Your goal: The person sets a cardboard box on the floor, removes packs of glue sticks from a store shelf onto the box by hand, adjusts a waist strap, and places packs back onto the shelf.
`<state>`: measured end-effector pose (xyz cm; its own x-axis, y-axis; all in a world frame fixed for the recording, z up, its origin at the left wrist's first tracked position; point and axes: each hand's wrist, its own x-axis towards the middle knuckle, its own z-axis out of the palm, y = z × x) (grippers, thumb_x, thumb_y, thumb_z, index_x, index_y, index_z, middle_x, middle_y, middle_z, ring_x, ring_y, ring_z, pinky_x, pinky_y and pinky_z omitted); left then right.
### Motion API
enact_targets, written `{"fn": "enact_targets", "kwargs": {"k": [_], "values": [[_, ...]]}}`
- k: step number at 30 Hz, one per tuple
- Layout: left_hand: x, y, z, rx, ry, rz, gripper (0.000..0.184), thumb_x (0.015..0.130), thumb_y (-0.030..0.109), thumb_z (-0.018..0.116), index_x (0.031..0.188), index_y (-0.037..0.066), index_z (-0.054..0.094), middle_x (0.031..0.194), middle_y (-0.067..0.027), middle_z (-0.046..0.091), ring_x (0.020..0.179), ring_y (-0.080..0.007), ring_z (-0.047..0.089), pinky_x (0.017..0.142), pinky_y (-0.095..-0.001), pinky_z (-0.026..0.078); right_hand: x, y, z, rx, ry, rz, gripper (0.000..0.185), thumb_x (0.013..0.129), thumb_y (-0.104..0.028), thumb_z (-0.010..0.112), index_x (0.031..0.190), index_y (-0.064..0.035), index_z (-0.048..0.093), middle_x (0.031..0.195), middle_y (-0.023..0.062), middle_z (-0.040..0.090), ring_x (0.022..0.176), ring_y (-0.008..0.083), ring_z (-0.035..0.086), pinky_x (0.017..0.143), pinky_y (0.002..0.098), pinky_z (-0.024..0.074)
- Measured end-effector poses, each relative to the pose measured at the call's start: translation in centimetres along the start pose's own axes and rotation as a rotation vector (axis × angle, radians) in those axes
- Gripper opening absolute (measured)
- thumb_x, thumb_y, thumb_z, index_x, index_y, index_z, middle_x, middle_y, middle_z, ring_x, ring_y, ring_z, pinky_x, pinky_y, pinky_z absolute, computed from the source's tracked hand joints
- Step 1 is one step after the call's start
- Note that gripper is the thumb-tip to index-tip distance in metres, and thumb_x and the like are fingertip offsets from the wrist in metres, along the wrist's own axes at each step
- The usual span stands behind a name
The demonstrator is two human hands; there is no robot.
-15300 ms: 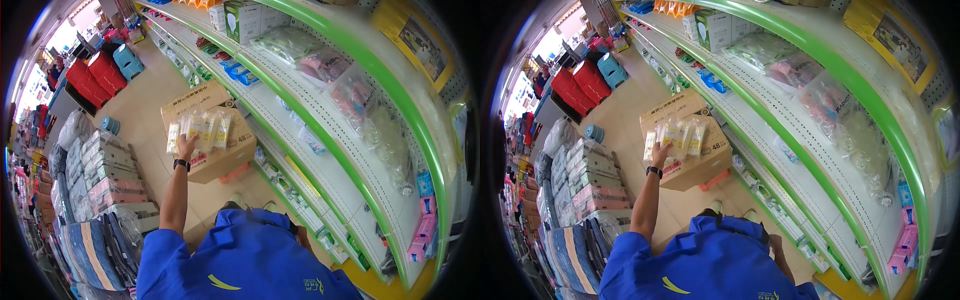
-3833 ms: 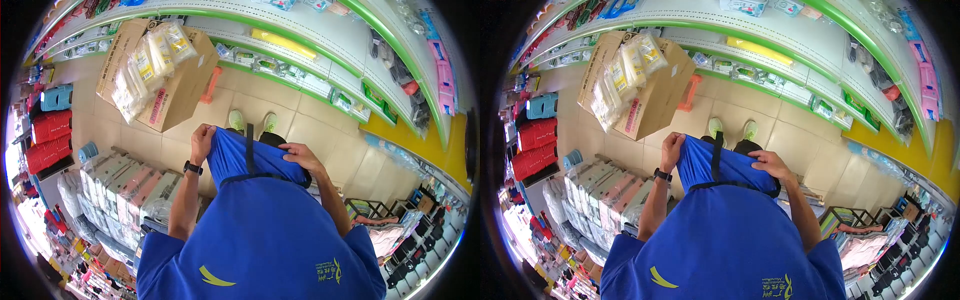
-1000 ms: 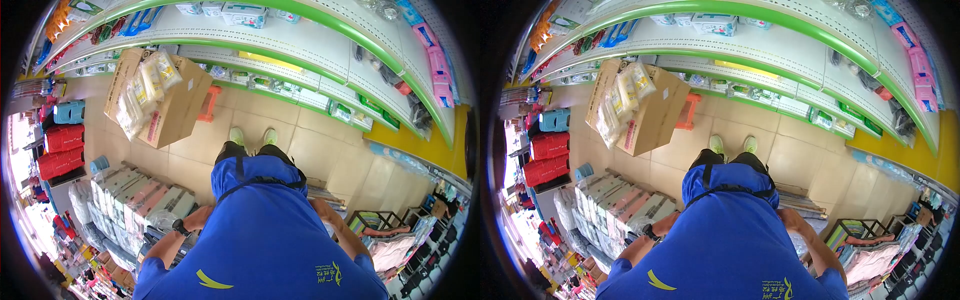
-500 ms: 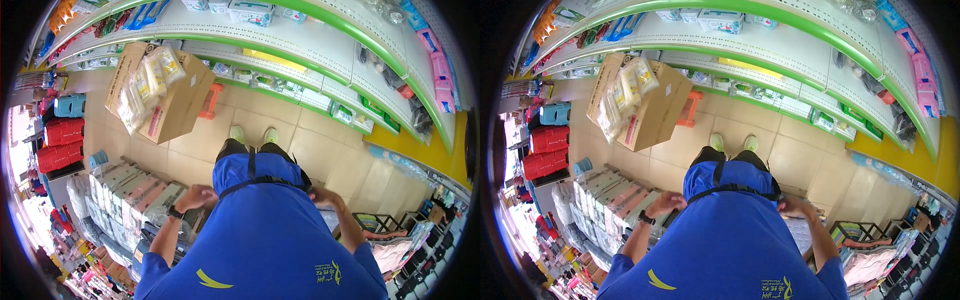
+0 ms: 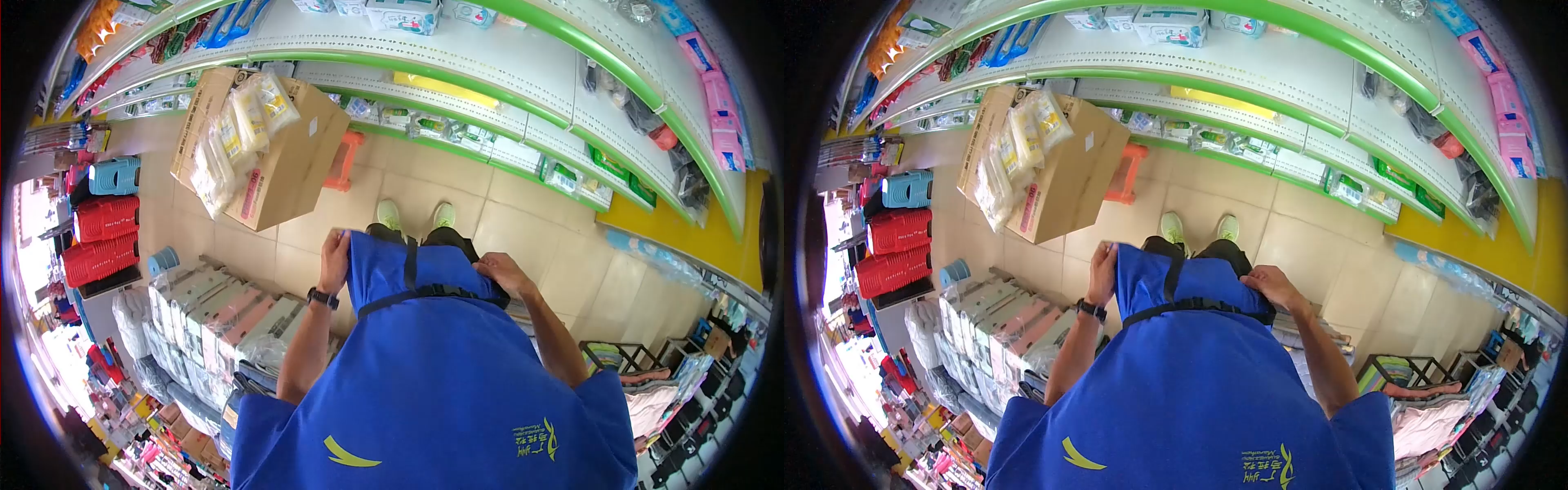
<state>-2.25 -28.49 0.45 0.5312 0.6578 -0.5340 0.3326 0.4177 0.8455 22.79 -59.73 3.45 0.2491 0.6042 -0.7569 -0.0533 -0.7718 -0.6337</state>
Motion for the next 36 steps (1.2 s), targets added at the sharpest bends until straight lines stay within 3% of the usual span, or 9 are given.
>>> {"fn": "enact_targets", "kwargs": {"k": [3, 5, 7, 8, 11, 15, 20, 28, 36], "values": [[0.6, -0.4, 0.5, 0.114, 0.078, -0.109, 0.021, 0.096, 0.021, 0.056, 0.080, 0.008, 0.054, 0.067, 0.0047, 0.046, 0.060, -0.0041, 0.038, 0.055, -0.0218, 0.035, -0.9, -0.5, -0.3, 0.034, -0.031, -0.053, 0.030, 0.088, -0.027, 0.063, 0.094, 0.0016, 0.067, 0.082, 0.0082, 0.065, 0.079, 0.0161, 0.059, 0.073, 0.0309, 0.0473], [0.1, -3.3, -2.1, 0.768, 0.055, -0.055, 0.020, 0.088, 0.022, 0.065, 0.082, 0.003, 0.064, 0.071, -0.0095, 0.063, 0.066, -0.0137, 0.056, 0.062, -0.0310, 0.046, -0.8, -0.9, -0.5, 0.082, -0.063, -0.078, 0.026, 0.088, -0.024, 0.064, 0.094, 0.0008, 0.066, 0.081, 0.0067, 0.064, 0.078, 0.0143, 0.058, 0.071, 0.0290, 0.0468], [-1.3, -2.1, -2.7, 0.901, -0.175, -0.237, 0.018, 0.083, 0.021, 0.068, 0.087, 0.004, 0.067, 0.076, -0.0150, 0.067, 0.071, -0.0194, 0.063, 0.067, -0.0341, 0.050, -0.9, 0.4, -0.7, 0.176, -0.106, -0.101, 0.021, 0.087, -0.021, 0.065, 0.091, -0.0006, 0.065, 0.079, 0.0047, 0.063, 0.076, 0.0118, 0.056, 0.068, 0.0265, 0.0458], [-2.2, -1.0, -2.1, 1.075, -0.151, 0.006, 0.016, 0.081, 0.017, 0.070, 0.085, 0.002, 0.066, 0.081, -0.0148, 0.066, 0.075, -0.0258, 0.064, 0.065, -0.0344, 0.052, -1.0, 1.3, -0.4, 0.275, -0.064, -0.073, 0.019, 0.087, -0.020, 0.066, 0.089, -0.0012, 0.065, 0.077, 0.0037, 0.062, 0.074, 0.0108, 0.055, 0.066, 0.0258, 0.0447], [-4.7, 8.2, 4.5, 0.815, -0.070, 0.482, 0.010, 0.081, 0.010, 0.068, 0.089, 0.004, 0.067, 0.085, -0.0141, 0.066, 0.076, -0.0284, 0.064, 0.067, -0.0367, 0.052, -0.2, 3.4, -0.4, 0.430, 0.046, -0.008, 0.017, 0.086, -0.019, 0.068, 0.083, -0.0027, 0.064, 0.072, 0.0008, 0.059, 0.068, 0.0087, 0.051, 0.060, 0.0250, 0.0416], [-8.0, 13.7, 11.2, 0.623, -0.743, 0.596, 0.018, 0.081, 0.012, 0.070, 0.096, 0.002, 0.067, 0.087, -0.0116, 0.064, 0.079, -0.0266, 0.063, 0.069, -0.0342, 0.051, -0.1, 4.1, -0.7, 0.262, 0.117, 0.012, 0.021, 0.086, -0.021, 0.069, 0.076, -0.0026, 0.064, 0.063, -0.0011, 0.055, 0.060, 0.0089, 0.048, 0.054, 0.0271, 0.0389], [-8.1, 13.5, 13.1, 0.790, -1.036, 0.642, 0.025, 0.080, 0.018, 0.071, 0.100, 0.004, 0.066, 0.093, -0.0107, 0.064, 0.089, -0.0285, 0.061, 0.079, -0.0377, 0.049, 0.3, 5.8, -0.4, 0.155, 0.165, -0.055, 0.026, 0.084, -0.024, 0.071, 0.073, -0.0019, 0.063, 0.060, 0.0008, 0.053, 0.057, 0.0096, 0.046, 0.051, 0.0285, 0.0371], [-8.5, 12.7, 14.3, 1.104, -1.153, 0.868, 0.027, 0.078, 0.011, 0.062, 0.103, 0.003, 0.061, 0.087, -0.0108, 0.061, 0.086, -0.0285, 0.060, 0.075, -0.0381, 0.050, 2.0, -1.3, 1.2, -0.057, -0.110, -0.173, 0.043, 0.082, -0.041, 0.068, 0.076, 0.0012, 0.064, 0.059, 0.0074, 0.054, 0.056, 0.0161, 0.049, 0.053, 0.0349, 0.0401], [-9.8, 12.6, 12.8, 0.936, -0.900, 0.876, 0.017, 0.075, 0.010, 0.063, 0.091, 0.004, 0.065, 0.083, -0.0090, 0.064, 0.080, -0.0284, 0.062, 0.071, -0.0390, 0.052, 3.1, 4.9, 0.1, -0.196, 0.222, -0.150, 0.027, 0.077, -0.029, 0.074, 0.078, -0.0020, 0.070, 0.067, 0.0149, 0.064, 0.058, 0.0216, 0.059, 0.054, 0.0351, 0.0465]]}}
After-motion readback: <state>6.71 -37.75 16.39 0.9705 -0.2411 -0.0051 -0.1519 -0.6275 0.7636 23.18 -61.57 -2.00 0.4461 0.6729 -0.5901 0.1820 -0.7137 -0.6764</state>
